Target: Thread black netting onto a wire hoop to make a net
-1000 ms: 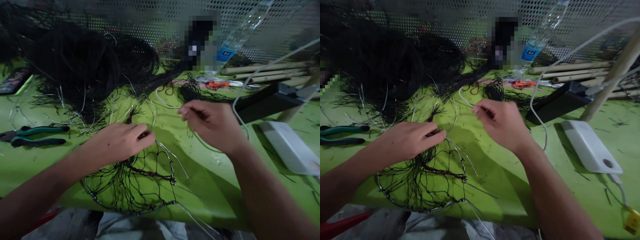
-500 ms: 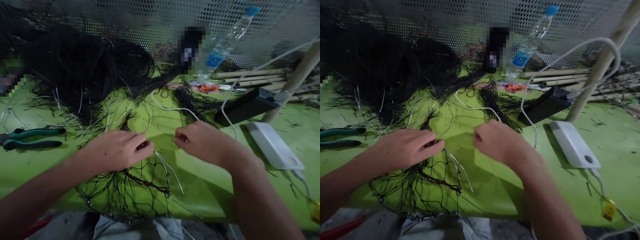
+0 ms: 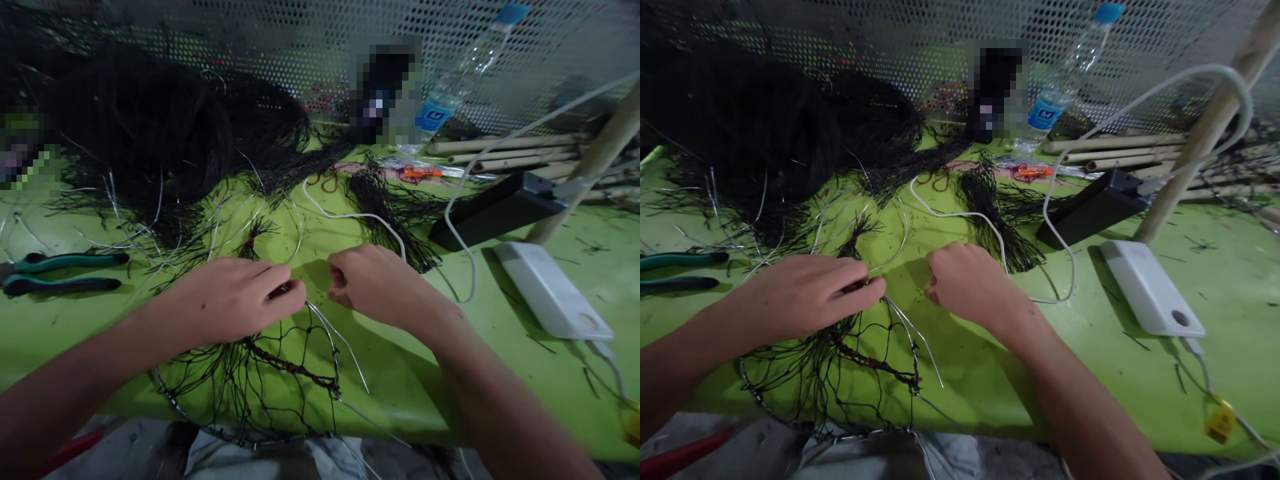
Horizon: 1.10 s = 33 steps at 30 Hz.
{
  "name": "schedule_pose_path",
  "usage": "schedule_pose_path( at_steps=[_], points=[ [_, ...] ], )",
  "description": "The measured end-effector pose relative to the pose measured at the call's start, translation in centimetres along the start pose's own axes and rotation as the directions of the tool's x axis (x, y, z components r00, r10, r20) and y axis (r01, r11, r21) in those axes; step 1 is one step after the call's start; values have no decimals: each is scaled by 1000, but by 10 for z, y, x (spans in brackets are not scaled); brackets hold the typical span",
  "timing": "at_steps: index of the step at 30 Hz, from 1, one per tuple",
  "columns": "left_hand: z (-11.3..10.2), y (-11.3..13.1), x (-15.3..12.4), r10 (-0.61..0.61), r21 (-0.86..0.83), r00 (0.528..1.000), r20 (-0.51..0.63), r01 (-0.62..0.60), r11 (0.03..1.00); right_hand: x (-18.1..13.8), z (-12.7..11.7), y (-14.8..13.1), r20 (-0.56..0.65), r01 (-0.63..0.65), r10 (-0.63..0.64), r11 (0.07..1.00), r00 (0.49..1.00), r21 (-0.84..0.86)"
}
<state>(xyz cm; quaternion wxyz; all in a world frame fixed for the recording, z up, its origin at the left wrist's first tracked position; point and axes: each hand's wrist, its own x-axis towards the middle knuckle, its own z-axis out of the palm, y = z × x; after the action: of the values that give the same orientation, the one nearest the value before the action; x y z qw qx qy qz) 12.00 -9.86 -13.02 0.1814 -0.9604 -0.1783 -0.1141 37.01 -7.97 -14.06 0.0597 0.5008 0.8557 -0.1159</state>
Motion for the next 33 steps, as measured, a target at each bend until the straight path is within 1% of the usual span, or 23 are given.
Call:
schedule_pose_path(
  at_steps=[2,4,6,10,13,16,19,22,28,33],
  points=[
    [-1,0,0,-3,-5,1000,9,3,1000,3,-3,8,-39,107,-102,982,994,158],
    [-3,-1,0,-6,-7,1000,15,6,1000,4,-7,13,-91,246,-229,919,969,307],
    [-5,-1,0,-4,-11,1000,17,4,1000,2,-9,15,-133,332,-304,862,943,383],
    [-5,-2,-1,-1,-25,1000,-20,1,1000,-2,-6,9,-150,384,-354,851,923,359],
    [-4,-2,-1,-3,-24,999,-43,2,1000,-2,-3,4,-212,471,-422,813,882,342],
    [-4,-2,-1,-16,-28,1000,-11,16,999,-1,-2,2,-265,539,-471,760,842,362],
    [-4,-2,-1,-20,-41,1000,-3,20,999,0,-3,2,-309,565,-473,717,825,409],
    [-2,-2,-1,-26,-39,1000,-10,25,999,-1,-3,1,-360,576,-453,700,815,423],
    [2,-2,-1,-25,-40,1000,-18,24,999,-1,1,-4,-416,581,-422,698,806,419],
    [1,-3,0,-34,-23,999,-25,33,999,0,5,-6,-445,574,-396,715,803,399]
  ],
)
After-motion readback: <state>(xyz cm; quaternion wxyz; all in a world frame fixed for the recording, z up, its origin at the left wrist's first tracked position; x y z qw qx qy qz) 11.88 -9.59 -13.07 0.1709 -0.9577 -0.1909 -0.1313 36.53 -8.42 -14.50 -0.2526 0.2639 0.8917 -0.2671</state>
